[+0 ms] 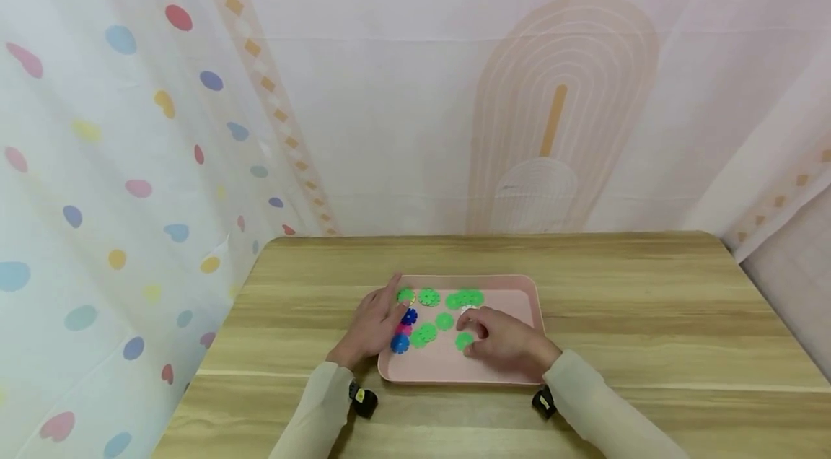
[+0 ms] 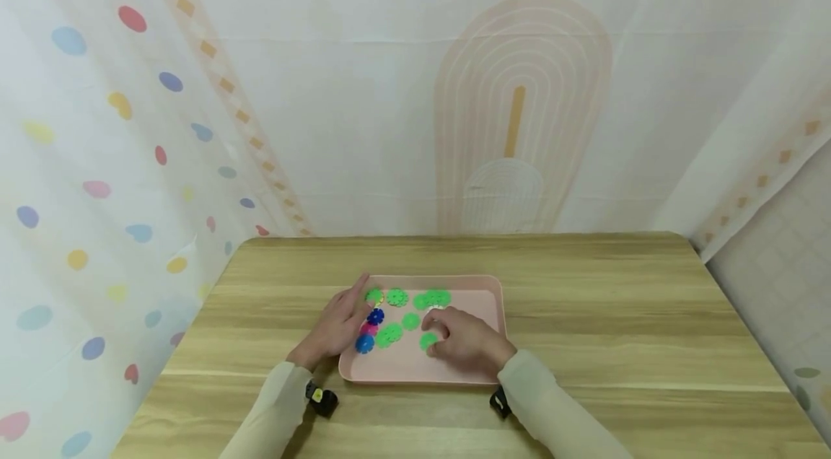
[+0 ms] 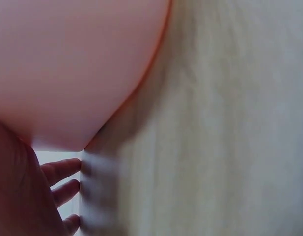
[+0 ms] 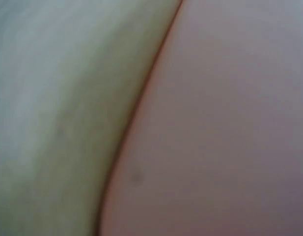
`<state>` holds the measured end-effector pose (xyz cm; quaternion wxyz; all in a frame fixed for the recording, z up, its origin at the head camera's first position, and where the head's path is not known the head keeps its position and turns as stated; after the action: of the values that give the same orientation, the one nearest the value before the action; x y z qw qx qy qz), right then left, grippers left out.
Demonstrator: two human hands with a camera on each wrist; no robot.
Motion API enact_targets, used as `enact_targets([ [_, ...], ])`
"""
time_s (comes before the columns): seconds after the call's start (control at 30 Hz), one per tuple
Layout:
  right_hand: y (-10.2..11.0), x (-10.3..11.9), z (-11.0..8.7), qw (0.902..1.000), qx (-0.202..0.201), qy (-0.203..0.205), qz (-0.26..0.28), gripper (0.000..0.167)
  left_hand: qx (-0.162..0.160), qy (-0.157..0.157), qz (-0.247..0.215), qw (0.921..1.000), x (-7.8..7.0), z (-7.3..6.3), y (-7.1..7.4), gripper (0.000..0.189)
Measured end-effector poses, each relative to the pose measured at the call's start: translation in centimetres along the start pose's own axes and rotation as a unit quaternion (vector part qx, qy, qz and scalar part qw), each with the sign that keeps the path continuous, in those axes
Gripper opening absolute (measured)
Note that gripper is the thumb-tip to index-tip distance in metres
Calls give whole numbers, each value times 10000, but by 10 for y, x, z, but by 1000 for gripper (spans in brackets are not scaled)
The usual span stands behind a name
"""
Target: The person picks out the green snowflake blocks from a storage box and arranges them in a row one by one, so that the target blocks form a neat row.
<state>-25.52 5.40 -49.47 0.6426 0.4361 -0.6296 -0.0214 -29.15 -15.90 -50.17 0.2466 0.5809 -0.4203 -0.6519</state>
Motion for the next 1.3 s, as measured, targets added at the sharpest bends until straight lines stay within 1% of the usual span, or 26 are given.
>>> enact_targets([
  [0.17, -1, 4, 1, 9996, 61, 245, -116, 23, -11, -25, 25, 10000, -1, 0, 2, 64],
  [0.33, -3, 3, 3, 9994, 89, 295, -170, 20, 41, -33, 30, 10000, -1, -1, 2, 65],
  [0.57, -1, 3, 3, 9984, 3, 487, -296, 19, -30, -86, -1, 10000, -1, 0, 2, 65],
  [0.87, -2, -2, 2, 9989, -38, 473, 40, 19, -52, -61, 31, 10000, 1, -1, 2, 66],
  [1.03, -1, -2, 2, 9984, -96, 558, 46, 17, -52, 0, 115, 9999, 4, 0, 1, 66],
  [1.2, 3, -1, 0, 9982, -193, 544, 147, 17, -72, 22, 55, 10000, 6, 1, 1, 66],
  [1.3, 6, 0, -2, 9978, -216, 608, 133, 17, -90, 33, 43, 9999, 6, 1, 1, 66],
])
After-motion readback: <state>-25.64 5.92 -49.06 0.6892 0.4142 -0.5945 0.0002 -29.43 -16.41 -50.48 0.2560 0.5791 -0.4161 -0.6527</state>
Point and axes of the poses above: each hand's wrist, its own z-axis towards the middle knuckle, its own y-axis out of the back of the hand, x = y × z, the point moved 8 cm from there along z, towards the middle knuckle, and after that the axes turned 1 degree about z, right-handed, at the moved point
